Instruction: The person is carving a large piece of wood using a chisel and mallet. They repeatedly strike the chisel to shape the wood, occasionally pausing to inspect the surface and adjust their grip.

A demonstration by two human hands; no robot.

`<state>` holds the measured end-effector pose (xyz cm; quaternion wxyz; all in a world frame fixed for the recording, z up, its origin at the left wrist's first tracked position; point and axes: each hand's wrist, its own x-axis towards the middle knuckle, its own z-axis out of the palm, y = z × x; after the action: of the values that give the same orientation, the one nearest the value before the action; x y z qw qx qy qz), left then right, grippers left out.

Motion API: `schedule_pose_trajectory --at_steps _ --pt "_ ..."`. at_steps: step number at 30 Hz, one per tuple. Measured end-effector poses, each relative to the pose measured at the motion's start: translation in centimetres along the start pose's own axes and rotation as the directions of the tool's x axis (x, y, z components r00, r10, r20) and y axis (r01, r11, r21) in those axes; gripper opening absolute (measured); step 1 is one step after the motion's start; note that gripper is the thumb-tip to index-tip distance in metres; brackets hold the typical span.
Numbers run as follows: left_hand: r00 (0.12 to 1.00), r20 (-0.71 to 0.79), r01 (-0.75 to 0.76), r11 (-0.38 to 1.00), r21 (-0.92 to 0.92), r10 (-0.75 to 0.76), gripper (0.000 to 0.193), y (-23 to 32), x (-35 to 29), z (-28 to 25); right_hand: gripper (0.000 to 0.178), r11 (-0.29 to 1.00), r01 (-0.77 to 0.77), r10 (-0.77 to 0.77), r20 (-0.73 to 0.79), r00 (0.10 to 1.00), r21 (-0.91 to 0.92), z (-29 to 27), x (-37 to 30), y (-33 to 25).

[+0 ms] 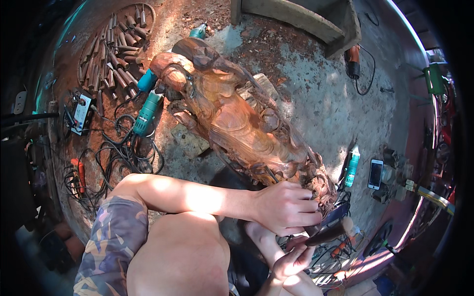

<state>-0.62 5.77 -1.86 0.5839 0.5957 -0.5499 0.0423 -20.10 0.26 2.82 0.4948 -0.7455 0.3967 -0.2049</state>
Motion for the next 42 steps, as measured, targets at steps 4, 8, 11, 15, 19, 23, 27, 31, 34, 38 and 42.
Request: schedule_pose_trajectory --at_steps 4,8,11,15,19,23,27,31,34,38,42 --pt "0.997 0.081 0.004 1.0 0.015 -0.005 0.037 -0.1 -0.1 0.0 0.032 0.869 0.253 -0.136 -0.288 0.948 0.424 0.2 -0.1 -0.2" --pt "0.996 0.088 -0.001 0.999 0.043 -0.002 0.035 -0.2 -0.2 0.1 0.035 0.99 -0.073 0.059 -0.122 0.991 -0.118 0.4 -0.6 -0.6" --pt "0.997 0.077 0.001 1.0 0.015 -0.002 0.035 -0.2 -0.3 0.2 0.038 0.938 0.249 -0.187 -0.254 0.949 0.241 0.5 -0.9 -0.2" --pt "0.995 0.096 -0.027 0.999 0.039 0.023 0.034 -0.3 -0.4 0.2 0.036 0.991 -0.134 0.129 -0.242 0.962 -0.005 0.5 -0.6 0.6" --pt "0.991 0.124 -0.048 0.998 0.048 0.042 0.032 -0.4 -0.5 0.0 0.032 0.958 0.092 -0.041 -0.189 0.981 0.271 0.7 -0.7 0.5" --pt "0.99 0.126 -0.062 0.997 0.048 0.056 0.027 -0.4 -0.6 -0.1 0.028 0.996 -0.014 0.033 -0.233 0.972 0.083 1.4 -1.2 0.7" --pt "0.993 0.107 -0.044 0.999 0.025 0.041 0.026 -0.3 -0.6 -0.2 0.029 0.986 -0.106 0.124 -0.143 0.982 0.125 1.4 -1.2 1.5" --pt "0.986 0.165 -0.013 1.0 0.008 0.011 0.026 0.0 -0.7 -0.4 0.031 0.965 0.045 -0.012 -0.127 0.992 0.259 0.8 -0.9 2.1" --pt "0.987 0.161 -0.01 1.0 0.024 0.006 0.029 -0.1 -0.7 -0.4 0.03 0.984 0.012 0.017 -0.159 0.987 0.18 1.0 -1.1 2.3" --pt "0.986 0.165 -0.034 0.998 0.055 0.025 0.031 -0.2 -0.6 -0.1 0.026 0.968 -0.045 0.116 -0.279 0.953 0.247 1.9 -1.4 2.4" --pt "0.987 0.159 -0.041 0.998 0.048 0.033 0.028 -0.3 -0.7 -0.1 0.024 0.976 -0.084 0.134 -0.248 0.959 0.202 2.1 -1.4 2.3"
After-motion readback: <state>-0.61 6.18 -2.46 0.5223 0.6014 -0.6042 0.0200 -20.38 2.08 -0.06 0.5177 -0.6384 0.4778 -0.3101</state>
